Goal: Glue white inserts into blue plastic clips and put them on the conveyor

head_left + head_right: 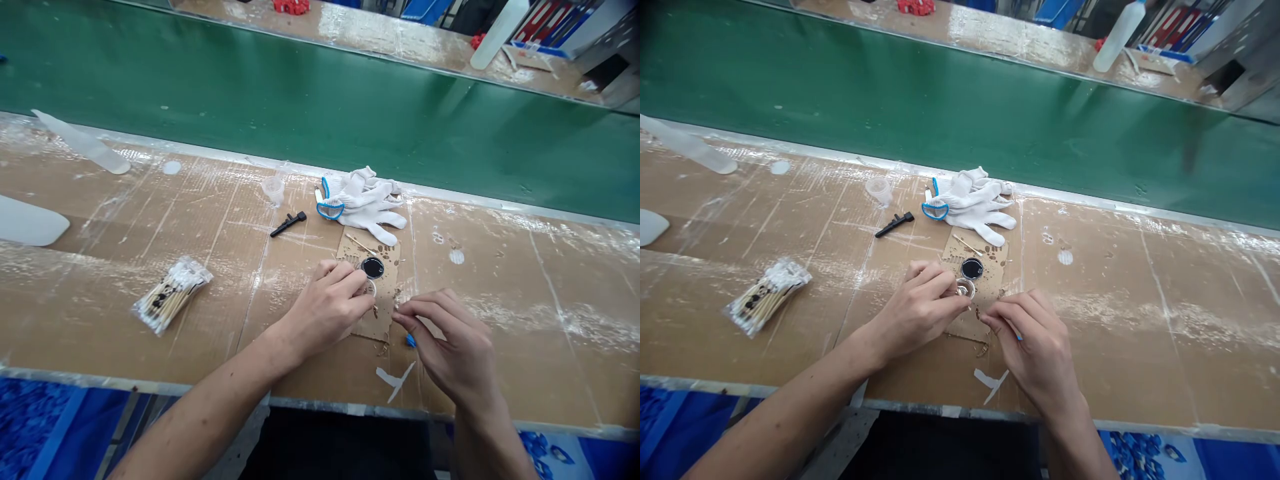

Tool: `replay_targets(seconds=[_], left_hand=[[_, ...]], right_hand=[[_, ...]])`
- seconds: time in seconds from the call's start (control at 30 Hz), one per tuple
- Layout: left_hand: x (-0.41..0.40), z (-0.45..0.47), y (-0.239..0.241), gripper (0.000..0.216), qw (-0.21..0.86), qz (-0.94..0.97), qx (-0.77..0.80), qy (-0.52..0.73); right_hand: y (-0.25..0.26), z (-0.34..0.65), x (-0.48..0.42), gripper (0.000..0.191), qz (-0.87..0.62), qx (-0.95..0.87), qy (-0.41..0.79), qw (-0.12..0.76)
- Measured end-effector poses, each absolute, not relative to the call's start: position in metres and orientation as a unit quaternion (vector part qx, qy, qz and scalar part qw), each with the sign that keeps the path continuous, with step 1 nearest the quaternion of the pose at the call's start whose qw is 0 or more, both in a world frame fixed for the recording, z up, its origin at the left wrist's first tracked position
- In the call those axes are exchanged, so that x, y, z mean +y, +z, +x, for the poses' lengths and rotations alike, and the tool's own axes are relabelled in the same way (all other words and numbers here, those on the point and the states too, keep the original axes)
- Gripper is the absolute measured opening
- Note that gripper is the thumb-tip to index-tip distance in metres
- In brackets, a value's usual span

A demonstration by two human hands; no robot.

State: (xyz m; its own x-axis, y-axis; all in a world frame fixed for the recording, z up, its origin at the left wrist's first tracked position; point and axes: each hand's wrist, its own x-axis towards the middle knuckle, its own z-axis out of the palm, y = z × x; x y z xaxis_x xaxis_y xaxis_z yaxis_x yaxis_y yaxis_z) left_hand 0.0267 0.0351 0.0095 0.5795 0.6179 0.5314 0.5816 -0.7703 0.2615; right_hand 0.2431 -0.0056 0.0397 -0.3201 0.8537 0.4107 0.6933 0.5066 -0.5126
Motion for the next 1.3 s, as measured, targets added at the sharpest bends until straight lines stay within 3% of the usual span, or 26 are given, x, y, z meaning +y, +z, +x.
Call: replay_targets(seconds=[0.33, 0.7, 0.9, 1.13, 1.3], left_hand=[[0.033, 0.028, 0.011, 0.029, 0.036, 0.883, 0.347, 0.314], [0.034, 0.027, 0.008, 0.025, 0.058, 0.877, 0.348, 0.326], [0.033, 0.029, 0.009, 0.026, 0.066, 0.874, 0.35, 0.329], [0.034, 0.031, 0.006, 0.024, 0.062, 0.88, 0.335, 0.331], [0.035, 0.032, 0.004, 0.027, 0.053, 0.875, 0.341, 0.339]], right_hand=[[0.035, 0.227, -0.002, 0.013, -0.489, -0.812, 0.147, 0.282], [0.039, 0.225, 0.001, 0.014, -0.484, -0.828, 0.158, 0.235], [0.035, 0.223, -0.003, 0.018, -0.468, -0.835, 0.105, 0.268], [0.03, 0.231, -0.007, 0.018, -0.481, -0.805, 0.177, 0.3], [0.03, 0.23, -0.007, 0.019, -0.454, -0.821, 0.107, 0.329]])
